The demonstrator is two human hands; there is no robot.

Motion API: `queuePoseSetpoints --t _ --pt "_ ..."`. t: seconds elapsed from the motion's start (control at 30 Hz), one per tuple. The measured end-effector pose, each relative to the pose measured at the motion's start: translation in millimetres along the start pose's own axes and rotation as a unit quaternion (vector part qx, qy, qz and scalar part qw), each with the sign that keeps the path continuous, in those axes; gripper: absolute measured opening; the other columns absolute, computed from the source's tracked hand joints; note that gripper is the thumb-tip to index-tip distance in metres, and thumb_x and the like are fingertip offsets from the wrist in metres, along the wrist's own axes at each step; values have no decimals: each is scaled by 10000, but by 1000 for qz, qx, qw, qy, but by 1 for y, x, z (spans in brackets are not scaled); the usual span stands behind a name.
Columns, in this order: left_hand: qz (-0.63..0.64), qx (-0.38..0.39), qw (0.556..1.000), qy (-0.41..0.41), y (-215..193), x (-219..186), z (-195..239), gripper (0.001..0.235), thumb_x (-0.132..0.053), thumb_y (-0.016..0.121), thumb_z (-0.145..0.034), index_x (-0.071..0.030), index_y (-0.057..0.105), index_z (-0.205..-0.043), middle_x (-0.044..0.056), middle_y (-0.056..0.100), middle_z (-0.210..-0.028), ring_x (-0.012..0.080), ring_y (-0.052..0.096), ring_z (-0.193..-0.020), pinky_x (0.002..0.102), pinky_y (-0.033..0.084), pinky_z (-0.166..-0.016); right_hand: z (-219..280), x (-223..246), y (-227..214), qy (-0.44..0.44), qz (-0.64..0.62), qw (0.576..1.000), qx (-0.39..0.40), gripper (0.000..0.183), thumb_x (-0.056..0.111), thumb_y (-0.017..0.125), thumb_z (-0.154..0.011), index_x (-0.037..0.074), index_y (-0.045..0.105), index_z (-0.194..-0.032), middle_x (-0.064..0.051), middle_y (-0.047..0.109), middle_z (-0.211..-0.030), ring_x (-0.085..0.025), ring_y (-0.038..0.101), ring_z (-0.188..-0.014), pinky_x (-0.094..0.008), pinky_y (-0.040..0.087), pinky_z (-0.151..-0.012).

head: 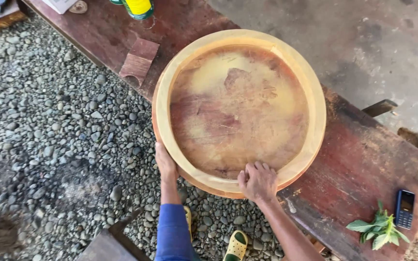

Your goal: The person sands the surface of a large, round wooden tray using a sanding block. They work methodically around the tray, smoothing the wood grain while the tray rests on a wooden workbench.

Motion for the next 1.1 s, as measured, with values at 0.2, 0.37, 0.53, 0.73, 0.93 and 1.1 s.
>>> queuePoseSetpoints --t 0.2,0.37,0.53,0.73,0.93,1.1 --pt "-71 -80 994 10 28 -11 122 804 -589 267 -1050 -12 176 -1602 257 344 -1561 370 390 -1401 446 334 -1140 0 2 -5 -12 -6 999 -52 232 325 615 -838 136 612 -702 -64 624 -753 -275 613 -777 -456 482 -733" --pt "-79 -95 992 21 19 -14 100 836 -591 253 -1032 13 162 -1603 258 317 -1583 367 383 -1435 445 361 -1145 -5 -1 -6 6 6 999 -31 264 339 621 -842 136 606 -673 -48 622 -738 -267 613 -788 -438 486 -758" --pt "-17 -11 998 -60 1 -10 -9 770 -588 252 -1054 40 510 -1417 211 632 -1330 292 611 -1180 398 485 -1018 -1 -11 13 27 -4 1000 1 228 327 616 -842 146 606 -704 -44 611 -744 -245 615 -773 -432 490 -738" --pt "-69 19 995 72 11 -3 65 726 -545 272 -1080 49 409 -1474 255 509 -1441 331 523 -1280 417 415 -1081 -1 -1 -4 14 3 999 -30 208 314 626 -825 145 606 -705 -39 615 -734 -257 617 -798 -444 487 -748" --pt "-101 -9 992 80 6 -8 67 719 -512 304 -1069 48 307 -1521 292 460 -1438 371 508 -1281 450 436 -1023 0 -3 -6 13 -4 999 -52 194 299 628 -812 147 595 -696 -38 601 -717 -255 606 -771 -450 478 -725" --pt "-161 42 986 10 -1 -12 -70 630 -495 349 -1078 56 560 -1299 234 680 -1152 312 651 -1031 428 523 -915 -1 -9 2 38 -20 999 -30 209 314 628 -804 157 586 -672 -29 580 -678 -236 587 -728 -437 469 -700"
Point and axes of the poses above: each hand's wrist, its own z-axis away from the middle knuckle, its own y-axis out of the palm, x = y × z, the point moved 9 cm from there along -z, towards the middle knuckle
